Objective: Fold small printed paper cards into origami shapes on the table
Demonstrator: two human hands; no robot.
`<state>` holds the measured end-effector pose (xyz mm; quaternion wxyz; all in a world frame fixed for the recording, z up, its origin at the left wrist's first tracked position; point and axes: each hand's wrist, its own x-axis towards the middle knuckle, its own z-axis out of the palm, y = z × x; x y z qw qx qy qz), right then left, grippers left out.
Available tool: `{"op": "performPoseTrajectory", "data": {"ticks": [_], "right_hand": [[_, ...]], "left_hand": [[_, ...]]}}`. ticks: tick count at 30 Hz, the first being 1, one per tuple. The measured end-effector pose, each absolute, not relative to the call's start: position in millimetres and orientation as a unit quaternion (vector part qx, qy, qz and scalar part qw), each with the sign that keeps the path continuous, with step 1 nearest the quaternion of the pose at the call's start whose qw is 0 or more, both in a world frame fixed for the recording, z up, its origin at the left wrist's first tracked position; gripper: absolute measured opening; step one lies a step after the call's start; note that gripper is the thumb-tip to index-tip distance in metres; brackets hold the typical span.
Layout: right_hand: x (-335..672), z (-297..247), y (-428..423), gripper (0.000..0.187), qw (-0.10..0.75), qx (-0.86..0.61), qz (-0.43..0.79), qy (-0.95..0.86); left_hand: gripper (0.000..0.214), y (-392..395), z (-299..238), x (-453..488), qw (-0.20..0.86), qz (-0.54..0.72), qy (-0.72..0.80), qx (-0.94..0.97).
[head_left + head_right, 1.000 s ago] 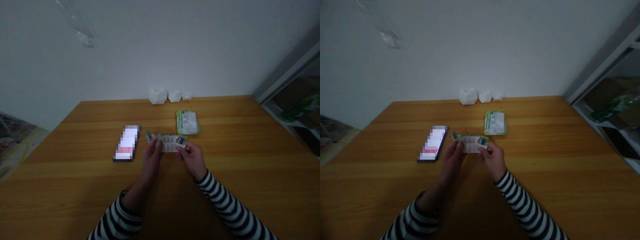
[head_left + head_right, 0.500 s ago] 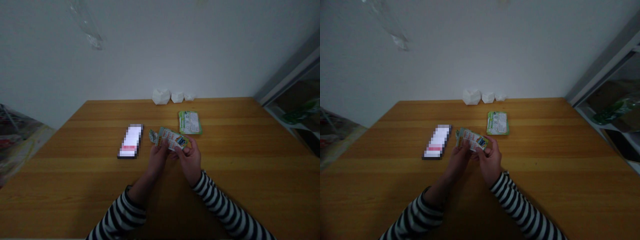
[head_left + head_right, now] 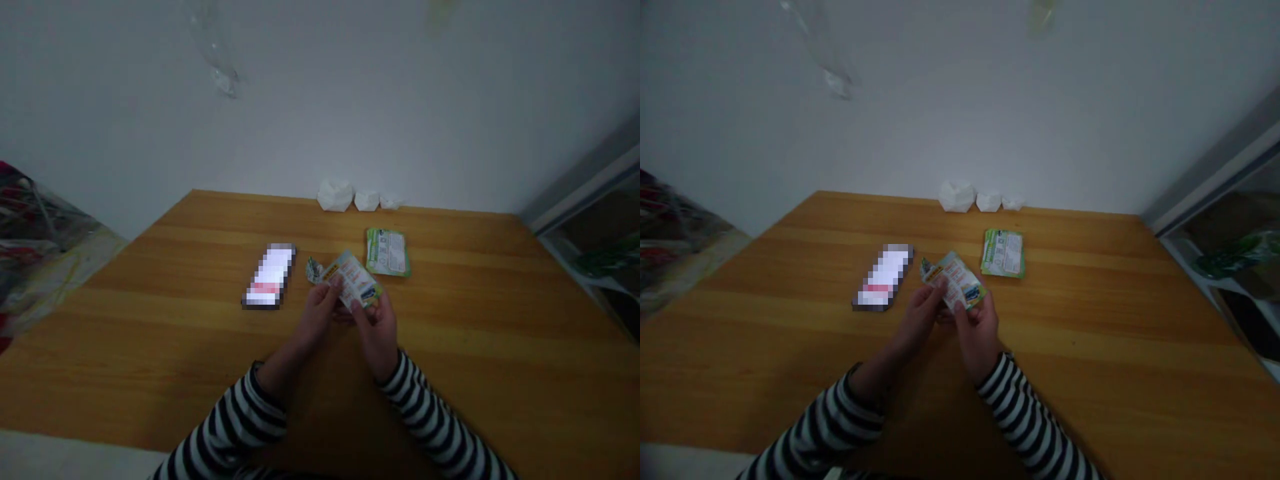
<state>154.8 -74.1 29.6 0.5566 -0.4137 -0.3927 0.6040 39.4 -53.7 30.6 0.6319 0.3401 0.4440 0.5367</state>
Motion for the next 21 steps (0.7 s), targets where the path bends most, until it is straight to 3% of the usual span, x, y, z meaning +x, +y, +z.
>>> {"op": "performPoseTrajectory", "data": {"ticks": [3,7,11,15,21], "right_hand": [[165.0,27.4,-75.5,0.087,0.49,-0.385,0.609,-0.49],[198.9,33.3,-58.3,0.05,0.483,-0.412,0.405,-0.658],[218.5,44.0,-41.0,0.037,0.433,-0.345,0.279,-0.785],[219.7,43.2,-39.2,0.031,0.422,-0.324,0.317,-0.785],[212.8,25.7,-38.4,0.005,0.487,-0.384,0.403,-0.673]], "left_hand": [[0.042,-44.3,33.7,22.3,0.616,0.569,0.437,0.325],[0.036,-37.4,36.3,-1.7,0.706,0.484,0.383,0.346],[0.03,-39.4,37.2,-3.5,0.752,0.44,0.335,0.359],[0.025,-41.6,39.6,3.2,0.76,0.427,0.317,0.374],[0.026,-42.9,38.6,11.4,0.713,0.471,0.336,0.397]]}}
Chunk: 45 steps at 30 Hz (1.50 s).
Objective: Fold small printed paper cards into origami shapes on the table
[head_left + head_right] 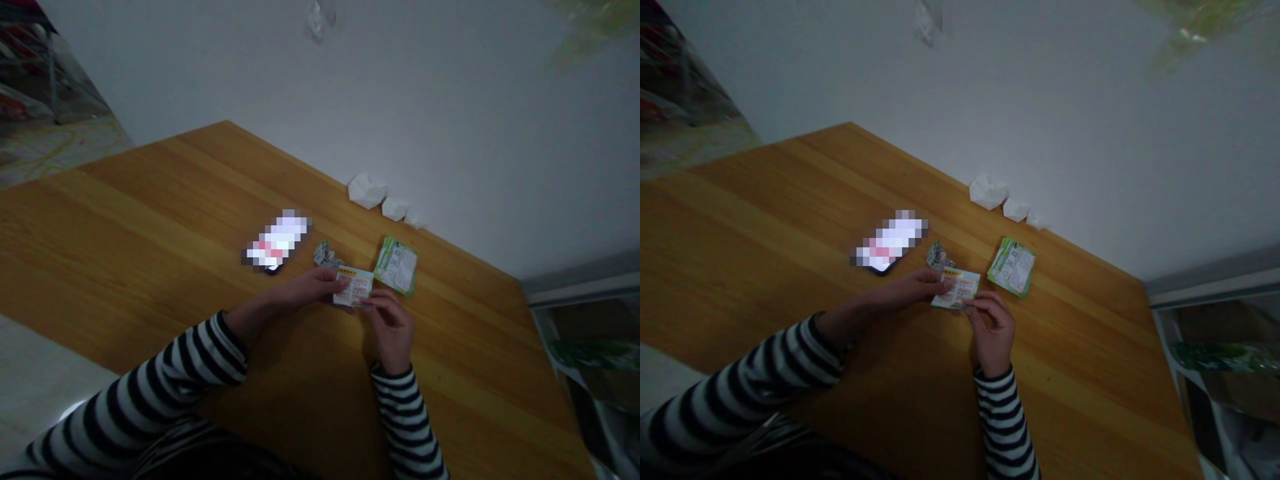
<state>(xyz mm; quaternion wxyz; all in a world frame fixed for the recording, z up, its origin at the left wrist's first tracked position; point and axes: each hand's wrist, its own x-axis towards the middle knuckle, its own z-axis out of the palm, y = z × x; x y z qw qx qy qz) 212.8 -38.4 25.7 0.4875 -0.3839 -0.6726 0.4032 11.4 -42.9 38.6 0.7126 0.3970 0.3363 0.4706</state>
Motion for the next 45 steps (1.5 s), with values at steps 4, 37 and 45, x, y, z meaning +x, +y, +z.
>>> {"op": "performPoseTrajectory", "data": {"ticks": [4,37,45], "right_hand": [[207.7,14.3,-38.9,0.016,0.498,-0.429,0.434,-0.617],[204.8,10.3,-59.0,0.013,0.503,-0.517,0.415,-0.554],[204.1,16.7,-55.9,0.012,0.477,-0.49,0.467,-0.56]], "left_hand": [[0.026,-43.4,33.4,22.4,0.689,0.506,0.364,0.368],[0.013,-71.5,35.0,41.9,0.542,0.498,0.554,0.389],[0.024,-71.1,36.5,43.1,0.638,0.512,0.484,0.311]]}}
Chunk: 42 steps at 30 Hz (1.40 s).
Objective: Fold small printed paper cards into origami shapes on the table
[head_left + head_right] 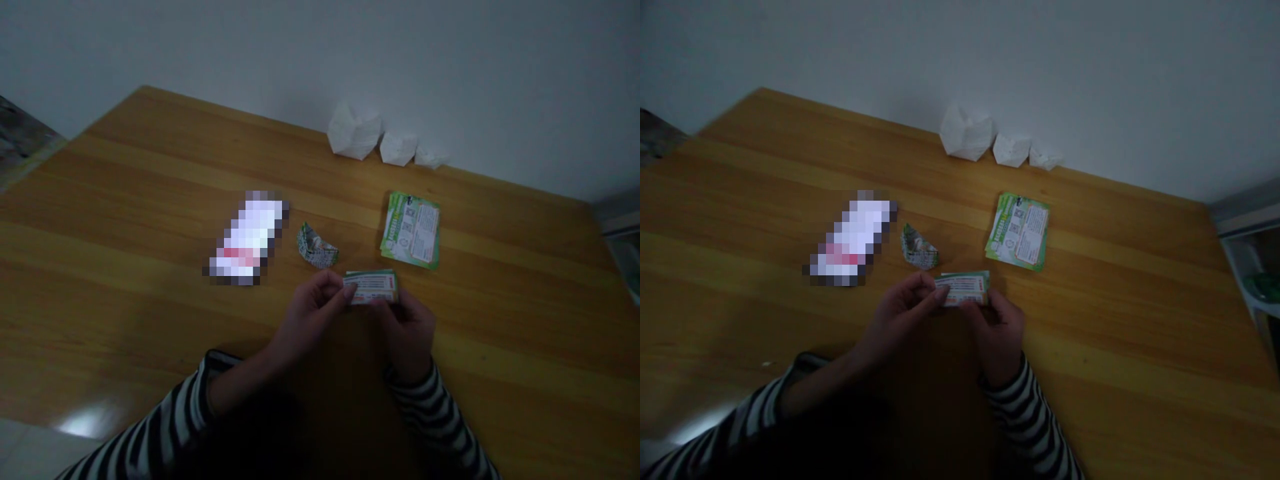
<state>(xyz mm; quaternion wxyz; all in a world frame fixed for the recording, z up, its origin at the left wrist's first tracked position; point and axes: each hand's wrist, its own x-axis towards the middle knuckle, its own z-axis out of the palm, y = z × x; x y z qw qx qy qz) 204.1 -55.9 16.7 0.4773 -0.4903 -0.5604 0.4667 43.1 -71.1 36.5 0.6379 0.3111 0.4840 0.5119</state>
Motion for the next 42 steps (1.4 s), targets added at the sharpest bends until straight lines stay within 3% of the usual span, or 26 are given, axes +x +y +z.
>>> {"op": "performPoseTrajectory", "data": {"ticks": [8,13,19,26,36,42], "right_hand": [[199.3,16.3,-56.1,0.007,0.504,-0.485,0.473,-0.535],[198.3,13.9,-55.8,0.015,0.496,-0.505,0.478,-0.52],[197.3,17.1,-55.6,0.019,0.492,-0.513,0.483,-0.511],[199.1,16.3,-56.7,0.021,0.488,-0.528,0.474,-0.509],[192.9,20.1,-57.7,0.022,0.524,-0.499,0.513,-0.461],[198.3,21.4,-54.1,0.053,0.474,-0.487,0.554,-0.481]], "left_hand": [[0.024,-69.1,39.4,41.7,0.644,0.508,0.494,0.289],[0.028,-70.4,37.3,42.2,0.667,0.508,0.476,0.266],[0.051,-70.3,37.6,41.3,0.67,0.509,0.47,0.266],[0.022,-69.7,40.6,39.6,0.684,0.486,0.456,0.298],[0.022,-70.1,43.4,38.1,0.693,0.471,0.466,0.284],[0.022,-69.1,43.9,36.9,0.653,0.468,0.504,0.317]]}}
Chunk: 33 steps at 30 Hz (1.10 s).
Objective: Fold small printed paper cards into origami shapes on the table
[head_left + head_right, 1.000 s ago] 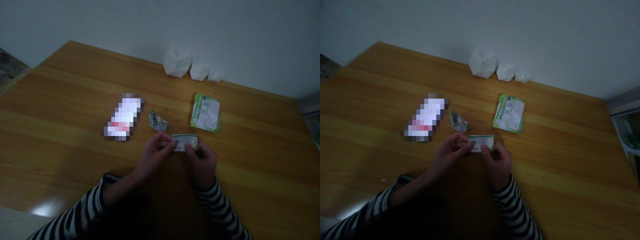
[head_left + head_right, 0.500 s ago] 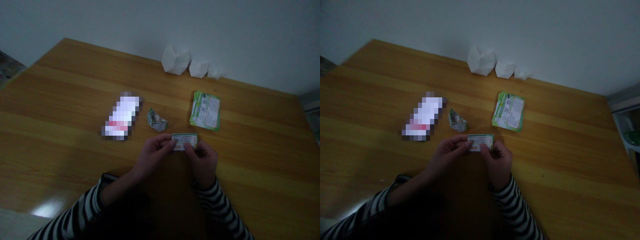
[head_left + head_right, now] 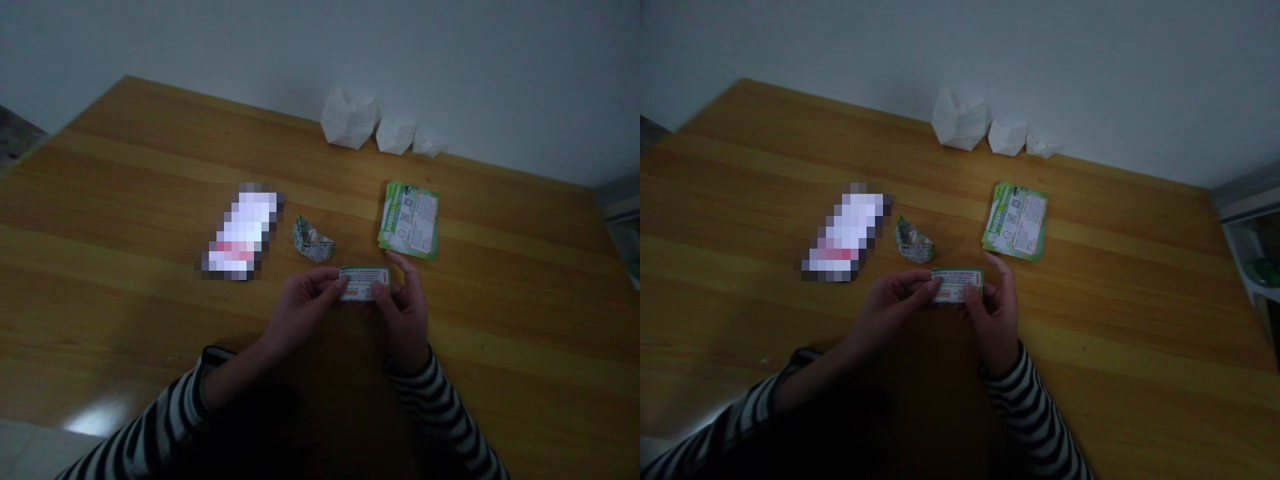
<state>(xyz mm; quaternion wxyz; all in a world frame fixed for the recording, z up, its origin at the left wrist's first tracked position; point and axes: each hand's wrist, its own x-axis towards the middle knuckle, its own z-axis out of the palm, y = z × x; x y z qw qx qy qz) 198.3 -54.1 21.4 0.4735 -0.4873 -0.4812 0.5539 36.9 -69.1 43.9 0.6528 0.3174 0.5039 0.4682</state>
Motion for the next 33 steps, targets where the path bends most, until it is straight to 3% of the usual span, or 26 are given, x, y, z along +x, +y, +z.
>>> {"op": "performPoseTrajectory", "data": {"ticks": [10,14,18,20,26,29,33], "right_hand": [[200.5,17.9,-56.2,0.052,0.44,-0.488,0.552,-0.512],[218.1,21.4,-43.3,0.022,0.361,-0.484,0.536,-0.591],[233.0,24.8,-32.4,0.031,0.241,-0.421,0.56,-0.671],[232.9,24.7,-32.0,0.029,0.219,-0.401,0.559,-0.692],[210.1,17.5,-42.6,0.026,0.362,-0.459,0.478,-0.655],[200.9,13.9,-47.6,0.025,0.388,-0.465,0.462,-0.648],[194.8,11.6,-51.5,0.024,0.406,-0.476,0.432,-0.649]], "left_hand": [[0.022,-66.3,41.3,33.4,0.647,0.469,0.511,0.318],[0.02,-64.3,40.0,27.4,0.682,0.432,0.492,0.326],[0.019,-64.1,38.0,25.0,0.713,0.361,0.466,0.379],[0.019,-63.7,37.8,26.0,0.708,0.36,0.466,0.391],[0.031,-59.9,41.3,30.2,0.638,0.396,0.504,0.426],[0.042,-59.0,39.6,30.6,0.641,0.37,0.515,0.432],[0.04,-58.5,32.1,31.0,0.625,0.397,0.536,0.405]]}}
